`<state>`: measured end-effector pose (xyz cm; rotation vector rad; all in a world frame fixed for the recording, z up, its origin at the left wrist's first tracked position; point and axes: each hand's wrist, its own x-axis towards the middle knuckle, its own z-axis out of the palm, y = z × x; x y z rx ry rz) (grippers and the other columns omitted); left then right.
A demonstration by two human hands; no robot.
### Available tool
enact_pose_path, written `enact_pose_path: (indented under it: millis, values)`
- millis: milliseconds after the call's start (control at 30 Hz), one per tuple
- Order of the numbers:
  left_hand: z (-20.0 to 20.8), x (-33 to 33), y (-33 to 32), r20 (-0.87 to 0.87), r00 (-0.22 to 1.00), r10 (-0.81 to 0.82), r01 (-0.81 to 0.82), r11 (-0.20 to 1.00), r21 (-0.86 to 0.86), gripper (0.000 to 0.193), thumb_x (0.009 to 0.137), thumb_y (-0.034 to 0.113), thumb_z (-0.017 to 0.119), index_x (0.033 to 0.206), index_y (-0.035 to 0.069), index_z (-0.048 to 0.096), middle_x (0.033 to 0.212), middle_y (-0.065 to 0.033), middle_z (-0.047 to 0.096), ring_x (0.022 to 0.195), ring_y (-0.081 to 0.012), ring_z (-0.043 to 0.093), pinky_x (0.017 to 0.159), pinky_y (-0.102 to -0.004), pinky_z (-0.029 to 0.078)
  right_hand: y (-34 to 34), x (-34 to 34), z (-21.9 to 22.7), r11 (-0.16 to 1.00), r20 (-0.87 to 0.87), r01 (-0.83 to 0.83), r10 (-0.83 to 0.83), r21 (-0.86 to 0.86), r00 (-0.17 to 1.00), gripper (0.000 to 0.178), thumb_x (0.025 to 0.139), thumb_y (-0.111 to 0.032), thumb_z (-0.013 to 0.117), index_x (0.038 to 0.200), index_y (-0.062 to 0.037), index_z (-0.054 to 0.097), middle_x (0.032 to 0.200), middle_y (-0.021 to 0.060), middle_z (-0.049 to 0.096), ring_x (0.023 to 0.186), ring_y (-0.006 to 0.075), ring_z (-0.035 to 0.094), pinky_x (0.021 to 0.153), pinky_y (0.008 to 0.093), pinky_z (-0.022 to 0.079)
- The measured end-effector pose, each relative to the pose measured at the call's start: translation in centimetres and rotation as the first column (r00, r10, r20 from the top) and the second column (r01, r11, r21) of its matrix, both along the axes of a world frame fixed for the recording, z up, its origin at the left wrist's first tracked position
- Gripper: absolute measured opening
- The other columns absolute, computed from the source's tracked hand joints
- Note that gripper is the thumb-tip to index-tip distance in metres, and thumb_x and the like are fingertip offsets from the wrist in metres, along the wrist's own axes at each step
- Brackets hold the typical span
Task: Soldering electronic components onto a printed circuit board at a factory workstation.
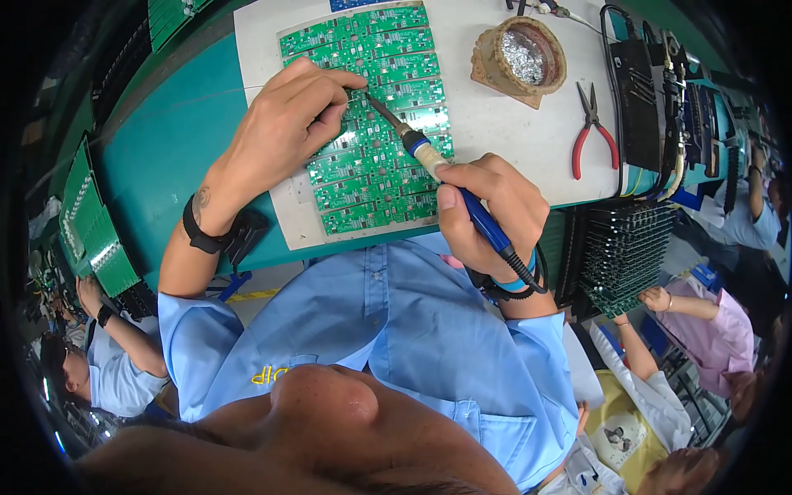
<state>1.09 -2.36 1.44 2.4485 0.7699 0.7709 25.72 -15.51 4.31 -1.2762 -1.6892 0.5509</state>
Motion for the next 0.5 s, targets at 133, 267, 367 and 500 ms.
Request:
enact_pose_path:
  millis: [133, 267, 367, 500]
  values:
    - [-0.02, -0.03, -0.02, -0.012, 1.0, -0.004, 0.004, 1.0, 0.003, 0.024, 0.081, -0.002, 0.074, 0.105, 0.0, 0.069, 0.093, -0.0095, 0.07, 0.088, -0.0277, 0.064, 0.081, -0.0395, 0.055, 0.12, -0.1, -0.02, 1.0, 0.003, -0.006, 0.006, -0.008, 1.0, 0.01, 0.092, 0.001, 0.067, 0.1, 0.007, 0.068, 0.079, 0.015, 0.068, 0.062, 0.0174, 0.059, 0.057, 0.0277, 0.043]
    - [0.12, -0.03, -0.06, -0.007, 1.0, -0.008, 0.008, 1.0, -0.013, 0.021, 0.082, -0.002, 0.074, 0.102, -0.001, 0.068, 0.099, -0.0101, 0.071, 0.09, -0.028, 0.064, 0.083, -0.0393, 0.056, 0.17, -0.19, -0.1, 1.0, -0.001, -0.012, 0.012, -0.006, 1.0, 0.009, 0.092, 0.001, 0.068, 0.099, 0.007, 0.068, 0.079, 0.015, 0.067, 0.062, 0.0175, 0.058, 0.057, 0.0279, 0.043]
    - [0.1, -0.05, -0.05, -0.004, 1.0, -0.015, 0.015, 0.999, -0.028, 0.019, 0.083, -0.002, 0.074, 0.1, -0.002, 0.067, 0.104, -0.0106, 0.072, 0.092, -0.0285, 0.064, 0.084, -0.0394, 0.056, 0.23, -0.2, -0.15, 1.0, -0.003, -0.017, 0.017, 0.001, 1.0, 0.009, 0.092, 0.001, 0.068, 0.099, 0.0071, 0.068, 0.078, 0.0148, 0.067, 0.062, 0.0175, 0.058, 0.057, 0.0279, 0.043]
    - [0.01, -0.05, -0.05, -0.004, 1.0, -0.026, 0.026, 0.999, -0.047, 0.016, 0.084, -0.002, 0.074, 0.098, -0.002, 0.066, 0.11, -0.0112, 0.072, 0.095, -0.0293, 0.065, 0.086, -0.0397, 0.056, 0.27, -0.16, -0.21, 1.0, 0.001, -0.024, 0.024, 0.012, 1.0, 0.009, 0.092, 0.001, 0.068, 0.099, 0.0071, 0.068, 0.078, 0.0145, 0.066, 0.062, 0.0177, 0.058, 0.056, 0.0279, 0.042]
